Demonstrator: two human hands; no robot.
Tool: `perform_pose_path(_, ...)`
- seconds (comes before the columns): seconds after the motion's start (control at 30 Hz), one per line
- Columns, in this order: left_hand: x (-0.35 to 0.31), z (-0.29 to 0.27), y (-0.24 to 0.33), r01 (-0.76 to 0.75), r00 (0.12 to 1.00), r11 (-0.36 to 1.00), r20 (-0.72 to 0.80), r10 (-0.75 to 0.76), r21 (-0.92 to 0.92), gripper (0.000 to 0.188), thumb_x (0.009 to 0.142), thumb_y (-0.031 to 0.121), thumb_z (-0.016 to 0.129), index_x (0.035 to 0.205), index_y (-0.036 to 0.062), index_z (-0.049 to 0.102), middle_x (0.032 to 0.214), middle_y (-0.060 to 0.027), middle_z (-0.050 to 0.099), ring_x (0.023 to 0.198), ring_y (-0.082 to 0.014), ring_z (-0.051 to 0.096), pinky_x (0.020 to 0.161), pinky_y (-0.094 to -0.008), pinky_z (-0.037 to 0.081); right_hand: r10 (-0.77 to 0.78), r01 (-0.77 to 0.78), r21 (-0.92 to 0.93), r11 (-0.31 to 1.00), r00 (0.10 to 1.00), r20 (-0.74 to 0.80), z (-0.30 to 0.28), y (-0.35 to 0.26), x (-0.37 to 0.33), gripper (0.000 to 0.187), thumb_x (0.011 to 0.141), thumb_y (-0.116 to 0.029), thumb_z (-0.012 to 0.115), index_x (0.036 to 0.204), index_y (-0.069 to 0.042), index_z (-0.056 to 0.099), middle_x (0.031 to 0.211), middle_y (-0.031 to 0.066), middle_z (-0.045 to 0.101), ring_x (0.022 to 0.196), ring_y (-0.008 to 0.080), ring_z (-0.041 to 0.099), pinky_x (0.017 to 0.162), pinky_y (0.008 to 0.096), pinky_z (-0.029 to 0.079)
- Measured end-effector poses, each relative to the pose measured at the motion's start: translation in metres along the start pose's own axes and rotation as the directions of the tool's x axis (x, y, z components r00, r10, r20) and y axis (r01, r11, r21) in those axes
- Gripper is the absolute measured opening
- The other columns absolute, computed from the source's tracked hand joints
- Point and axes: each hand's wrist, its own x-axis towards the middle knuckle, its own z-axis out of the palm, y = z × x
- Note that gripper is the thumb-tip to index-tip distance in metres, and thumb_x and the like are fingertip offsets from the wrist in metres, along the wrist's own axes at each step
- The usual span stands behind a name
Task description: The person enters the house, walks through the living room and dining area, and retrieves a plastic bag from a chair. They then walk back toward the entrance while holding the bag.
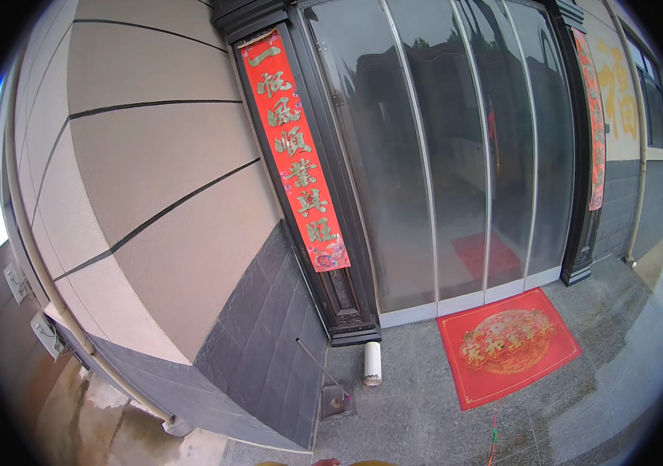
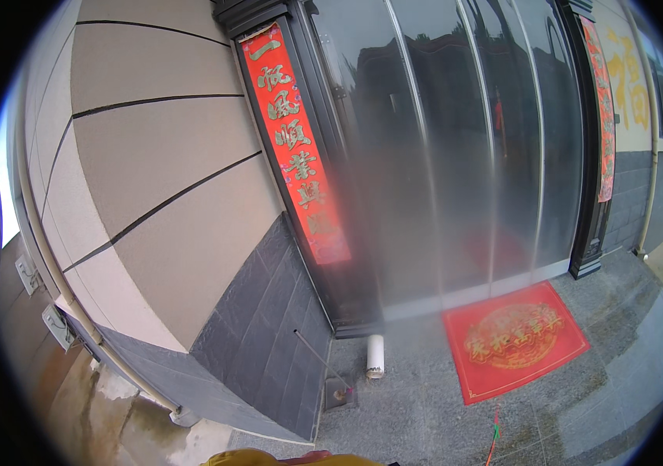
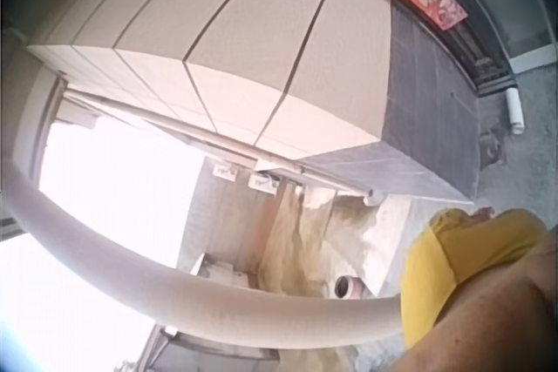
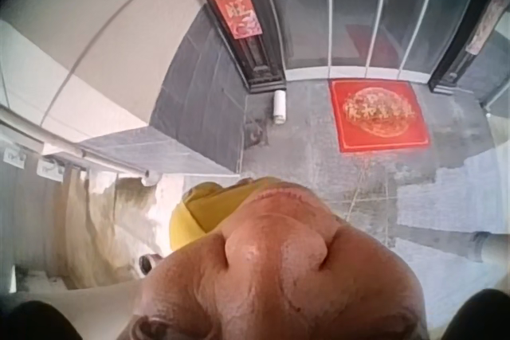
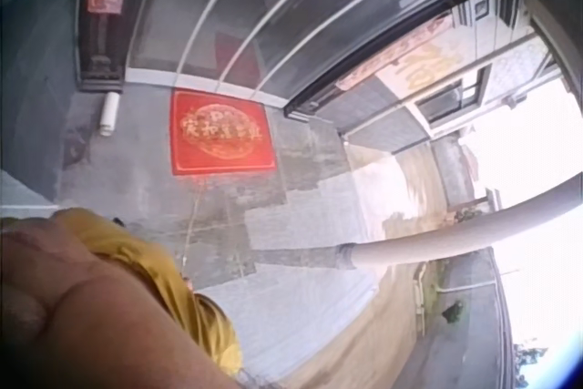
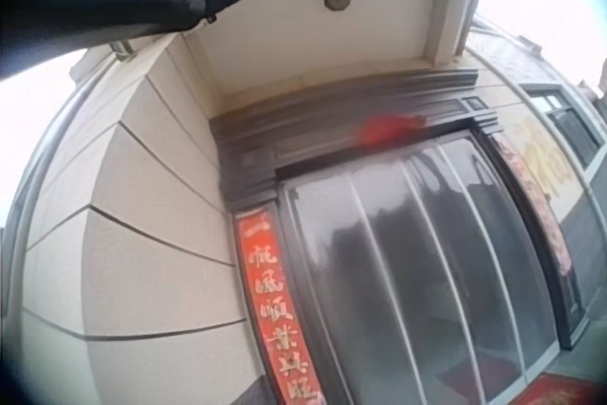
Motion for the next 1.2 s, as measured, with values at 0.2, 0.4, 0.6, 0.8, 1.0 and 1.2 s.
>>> perform_pose_path(0.2, 0.027, 0.033, -0.029, -0.094, 0.995, 0.995, -0.015, 0.094, 0.033, 0.06, 0.07, 0.048, 0.06, 0.119, 0.0151, 0.05, 0.115, -0.0164, 0.054, 0.109, -0.0309, 0.051, 0.091, -0.0398, 0.04, 0.068, -0.068, 0.037, 0.997, 0.998, -0.005, 0.034, 0.084, -0.005, 0.036, 0.081, -0.036, 0.052, 0.076, -0.002, 0.064, 0.074, 0.0196, 0.062, 0.071, 0.0365, 0.061, 0.062, 0.0445, 0.046)
perform_pose_path(0.4, -0.022, 0.012, 0.03, 0.037, 0.999, 0.992, -0.022, -0.034, 0.123, 0.056, 0.071, 0.036, 0.058, 0.122, 0.0161, 0.047, 0.115, -0.0147, 0.055, 0.107, -0.0298, 0.052, 0.09, -0.0384, 0.041, 0.042, -0.066, 0.357, 0.932, 0.996, 0.077, 0.036, 0.109, -0.04, 0.035, 0.084, -0.036, 0.049, 0.083, -0.003, 0.062, 0.071, 0.0153, 0.062, 0.065, 0.0326, 0.059, 0.059, 0.043, 0.043)
perform_pose_path(0.6, 0.006, 0.028, 0.01, -0.056, 0.998, 0.998, 0.032, 0.055, 0.026, 0.053, 0.07, 0.036, 0.063, 0.117, 0.0163, 0.051, 0.103, -0.0129, 0.061, 0.099, -0.0277, 0.057, 0.085, -0.0362, 0.044, 0.132, -0.204, 0.272, 0.941, 0.957, 0.259, -0.014, 0.066, -0.073, 0.05, 0.084, -0.044, 0.048, 0.078, 0.004, 0.06, 0.07, 0.0173, 0.062, 0.064, 0.0295, 0.06, 0.063, 0.0423, 0.046)
perform_pose_path(0.8, 0.069, 0.038, -0.043, -0.051, 0.998, 0.974, 0.036, 0.06, -0.219, 0.051, 0.069, 0.035, 0.065, 0.115, 0.0158, 0.053, 0.09, -0.0089, 0.064, 0.089, -0.0254, 0.06, 0.079, -0.0356, 0.046, 0.088, -0.105, 0.075, 0.992, 0.976, 0.2, 0.027, 0.103, -0.054, 0.055, 0.085, -0.049, 0.037, 0.079, 0.0, 0.061, 0.078, 0.0205, 0.061, 0.077, 0.0368, 0.059, 0.068, 0.0435, 0.045)
perform_pose_path(1.0, 0.13, 0.012, 0.012, -0.129, 0.987, 0.985, 0.086, 0.139, -0.112, 0.049, 0.069, 0.033, 0.064, 0.113, 0.0151, 0.053, 0.088, -0.0086, 0.064, 0.087, -0.0253, 0.06, 0.077, -0.0356, 0.047, 0.119, -0.147, 0.098, 0.984, 0.963, 0.242, 0.044, 0.11, -0.011, 0.047, 0.086, -0.043, 0.037, 0.08, -0.003, 0.061, 0.085, 0.0187, 0.062, 0.081, 0.0345, 0.059, 0.07, 0.0437, 0.045)
perform_pose_path(1.2, 0.17, -0.064, 0.136, -0.098, 0.994, 0.991, 0.055, 0.093, 0.096, 0.046, 0.07, 0.029, 0.062, 0.112, 0.0101, 0.054, 0.089, -0.0115, 0.064, 0.086, -0.0258, 0.061, 0.077, -0.0361, 0.047, 0.178, -0.138, -0.148, 0.979, 0.936, 0.302, 0.006, 0.014, 0.052, 0.038, 0.085, -0.034, 0.043, 0.083, -0.001, 0.061, 0.084, 0.0185, 0.062, 0.077, 0.0335, 0.06, 0.066, 0.0414, 0.047)
